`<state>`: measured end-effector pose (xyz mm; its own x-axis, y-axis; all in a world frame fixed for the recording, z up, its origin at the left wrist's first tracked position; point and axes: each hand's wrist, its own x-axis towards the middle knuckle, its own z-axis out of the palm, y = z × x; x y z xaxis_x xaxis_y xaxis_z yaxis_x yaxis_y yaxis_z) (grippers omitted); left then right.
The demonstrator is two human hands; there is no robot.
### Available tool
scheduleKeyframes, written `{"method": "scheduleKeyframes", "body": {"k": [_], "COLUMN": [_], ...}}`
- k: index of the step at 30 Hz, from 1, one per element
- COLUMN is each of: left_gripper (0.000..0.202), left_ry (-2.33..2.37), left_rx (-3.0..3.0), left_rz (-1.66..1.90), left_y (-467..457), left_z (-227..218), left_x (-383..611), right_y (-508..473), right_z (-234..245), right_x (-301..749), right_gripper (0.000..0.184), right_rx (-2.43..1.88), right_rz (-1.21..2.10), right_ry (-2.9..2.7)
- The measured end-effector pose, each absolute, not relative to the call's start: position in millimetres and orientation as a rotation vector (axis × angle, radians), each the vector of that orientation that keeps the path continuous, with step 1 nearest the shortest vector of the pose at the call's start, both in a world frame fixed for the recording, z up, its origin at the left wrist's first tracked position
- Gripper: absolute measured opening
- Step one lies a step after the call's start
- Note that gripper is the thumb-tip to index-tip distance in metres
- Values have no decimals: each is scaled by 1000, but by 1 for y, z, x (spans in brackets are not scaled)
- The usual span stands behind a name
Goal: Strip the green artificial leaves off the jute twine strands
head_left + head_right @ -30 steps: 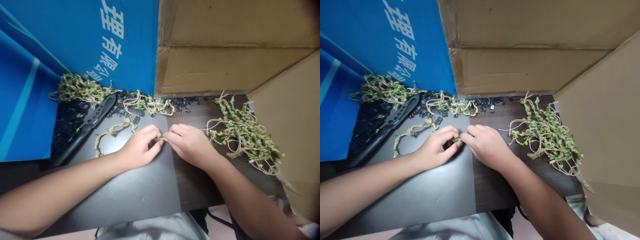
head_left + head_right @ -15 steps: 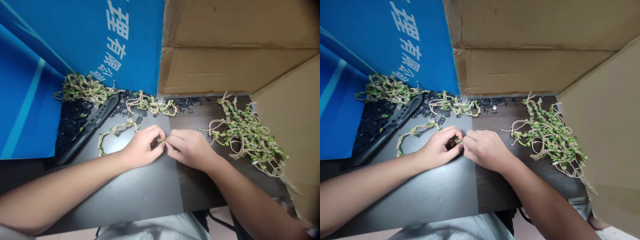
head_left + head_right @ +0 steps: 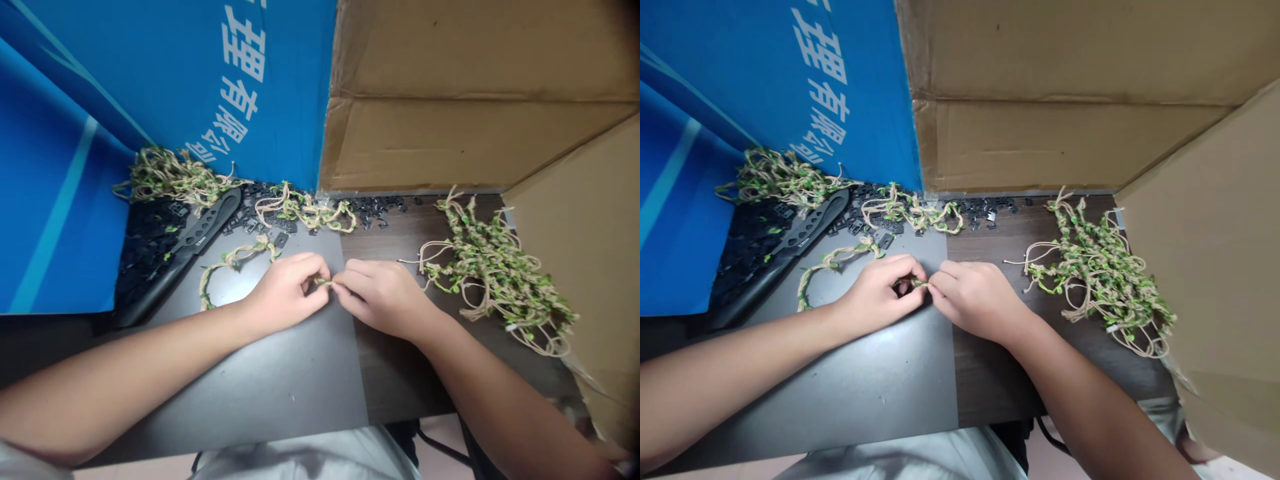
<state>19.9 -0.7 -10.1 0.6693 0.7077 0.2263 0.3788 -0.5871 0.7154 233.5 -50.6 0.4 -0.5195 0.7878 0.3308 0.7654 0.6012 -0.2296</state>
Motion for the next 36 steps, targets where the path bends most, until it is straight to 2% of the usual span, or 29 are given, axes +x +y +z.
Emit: {"method": "scheduleKeyframes", "body": {"k": [14,20,26,33,36], "left_gripper": [10,8,3,12,8], "left_ry": [802,789,808,855,824], "left_rx": [2319,2267,2243,2197,2233], "left_rz": [653,857,858,887,869], "left_y": [0,-2,-2,-3,-2], "left_z": [-7,-6,-6,-5,-5], "left_x": [21,19,19,20,20], "right_y": [-51,-49,-48,-48,-47], "right_z": [1,3,2,-1,-1], "right_x": [235,237,238,237,236], "right_gripper": [30,28,28,29,29], "right_rx": [-1262,-1320,-1323,-1349,-1350], "right_rz": [-8,122,226,193,187], "right_ry": [-2403,-2318,-2293,-2362,-2367]}}
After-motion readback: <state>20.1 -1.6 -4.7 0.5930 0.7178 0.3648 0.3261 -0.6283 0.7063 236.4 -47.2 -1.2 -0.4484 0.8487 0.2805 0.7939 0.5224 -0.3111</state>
